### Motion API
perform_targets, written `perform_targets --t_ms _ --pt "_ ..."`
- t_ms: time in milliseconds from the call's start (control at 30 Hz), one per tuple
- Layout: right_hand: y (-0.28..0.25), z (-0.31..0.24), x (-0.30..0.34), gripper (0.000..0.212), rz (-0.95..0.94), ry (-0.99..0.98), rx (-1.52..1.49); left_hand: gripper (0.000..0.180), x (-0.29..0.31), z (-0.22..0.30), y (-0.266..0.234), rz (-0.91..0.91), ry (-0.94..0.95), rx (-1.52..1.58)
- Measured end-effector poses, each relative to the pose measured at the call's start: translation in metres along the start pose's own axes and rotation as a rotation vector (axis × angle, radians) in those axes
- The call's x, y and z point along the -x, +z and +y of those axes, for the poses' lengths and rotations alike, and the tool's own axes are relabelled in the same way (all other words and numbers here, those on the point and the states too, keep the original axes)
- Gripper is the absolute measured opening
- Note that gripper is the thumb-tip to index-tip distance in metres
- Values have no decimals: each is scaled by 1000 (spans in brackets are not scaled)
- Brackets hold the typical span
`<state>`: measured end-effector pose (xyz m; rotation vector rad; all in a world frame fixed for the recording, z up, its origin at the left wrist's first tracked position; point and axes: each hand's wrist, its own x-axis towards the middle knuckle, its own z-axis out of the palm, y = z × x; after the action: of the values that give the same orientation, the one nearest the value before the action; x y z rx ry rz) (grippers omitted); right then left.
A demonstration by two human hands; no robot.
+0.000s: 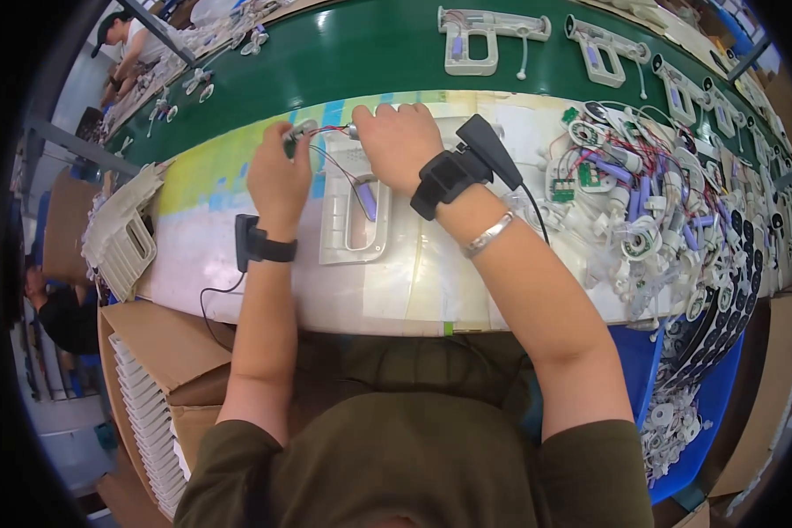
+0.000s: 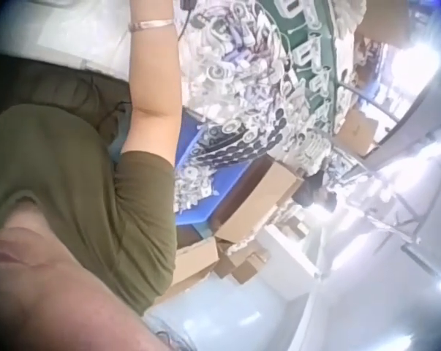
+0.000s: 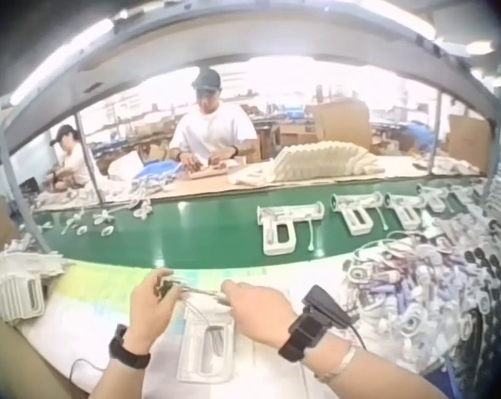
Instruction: Assembling portable electronic spray guns by installing internal components like motors, batteries, and circuit boards into plastic shells.
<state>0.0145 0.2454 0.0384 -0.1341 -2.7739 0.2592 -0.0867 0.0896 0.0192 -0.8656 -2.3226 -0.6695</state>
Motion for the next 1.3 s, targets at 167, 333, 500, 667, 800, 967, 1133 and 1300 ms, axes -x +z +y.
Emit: perform_targets --t_ms 167,333,500,667,800,967,1133,1300 --pt "14 1 2 23 -88 61 37 27 15 -7 9 -253 -147 133" --pt "12 -3 22 26 -104 103 8 37 11 11 5 -254 -39 52" --pt "15 -3 28 25 -77 131 12 33 2 10 15 -252 61 115" --pt "17 -2 30 13 71 83 13 35 8 9 24 -237 69 168" --pt "17 -1 31 12 96 83 24 34 8 10 24 -181 112 193" --pt "15 -5 31 19 33 119 -1 35 11 7 13 -338 67 151" --pt "18 -4 32 10 120 66 49 39 12 -1 -2 -506 39 139" --pt "15 0 35 24 9 103 -54 42 10 0 -8 -584 111 86"
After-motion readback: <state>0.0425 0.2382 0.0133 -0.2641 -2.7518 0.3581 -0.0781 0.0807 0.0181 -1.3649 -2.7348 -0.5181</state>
